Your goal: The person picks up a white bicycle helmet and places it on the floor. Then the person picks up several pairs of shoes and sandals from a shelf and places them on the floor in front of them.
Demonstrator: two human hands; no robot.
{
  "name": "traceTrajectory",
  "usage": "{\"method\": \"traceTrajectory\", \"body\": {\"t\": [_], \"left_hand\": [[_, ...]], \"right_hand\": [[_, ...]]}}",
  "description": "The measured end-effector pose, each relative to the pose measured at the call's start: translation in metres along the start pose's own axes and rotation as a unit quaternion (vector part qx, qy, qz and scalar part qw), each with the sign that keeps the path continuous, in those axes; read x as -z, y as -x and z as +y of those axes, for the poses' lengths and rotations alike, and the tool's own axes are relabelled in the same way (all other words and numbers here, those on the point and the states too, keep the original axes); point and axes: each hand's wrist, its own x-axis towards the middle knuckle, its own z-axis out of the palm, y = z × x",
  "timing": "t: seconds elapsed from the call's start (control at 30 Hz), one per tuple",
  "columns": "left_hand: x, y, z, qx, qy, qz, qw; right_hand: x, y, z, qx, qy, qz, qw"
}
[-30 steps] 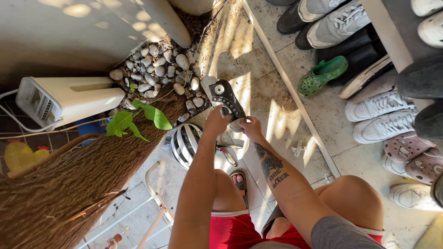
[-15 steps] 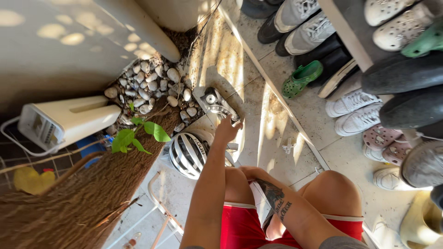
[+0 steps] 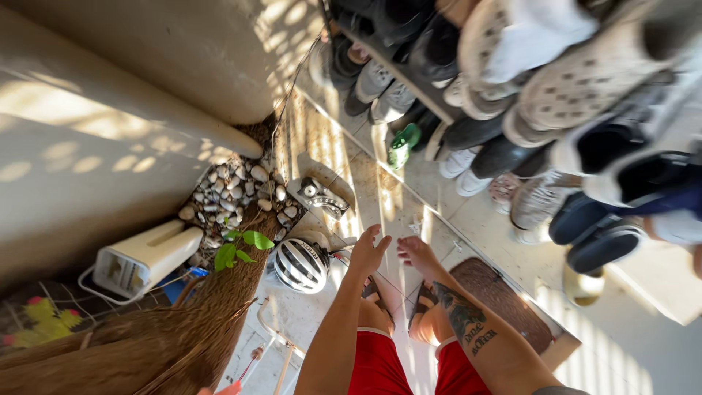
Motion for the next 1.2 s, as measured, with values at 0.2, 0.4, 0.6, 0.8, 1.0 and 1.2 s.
{"method": "traceTrajectory", "body": {"t": [0.2, 0.4, 0.6, 0.8, 1.0, 1.2], "left_hand": [[0.013, 0.078, 0.142, -0.096, -0.037, 0.011, 0.995], [0.012, 0.132, 0.252, -0.197, -0.064, -0.019, 0.978], [-0.022, 0.175, 0.313, -0.225, -0.128, -0.108, 0.96], [-0.098, 0.222, 0.345, -0.264, -0.147, -0.166, 0.939], [-0.2, 0.251, 0.369, -0.3, -0.16, -0.188, 0.921], [-0.306, 0.271, 0.404, -0.329, -0.172, -0.203, 0.906]], "right_hand": [[0.058, 0.115, -0.1, 0.152, -0.042, 0.112, 0.981], [0.101, 0.248, -0.159, 0.256, -0.05, 0.163, 0.952], [0.155, 0.332, -0.153, 0.283, -0.05, 0.219, 0.933], [0.232, 0.411, -0.112, 0.283, 0.002, 0.279, 0.918], [0.324, 0.464, -0.094, 0.262, 0.003, 0.331, 0.906], [0.419, 0.5, -0.064, 0.265, -0.012, 0.381, 0.886]]}}
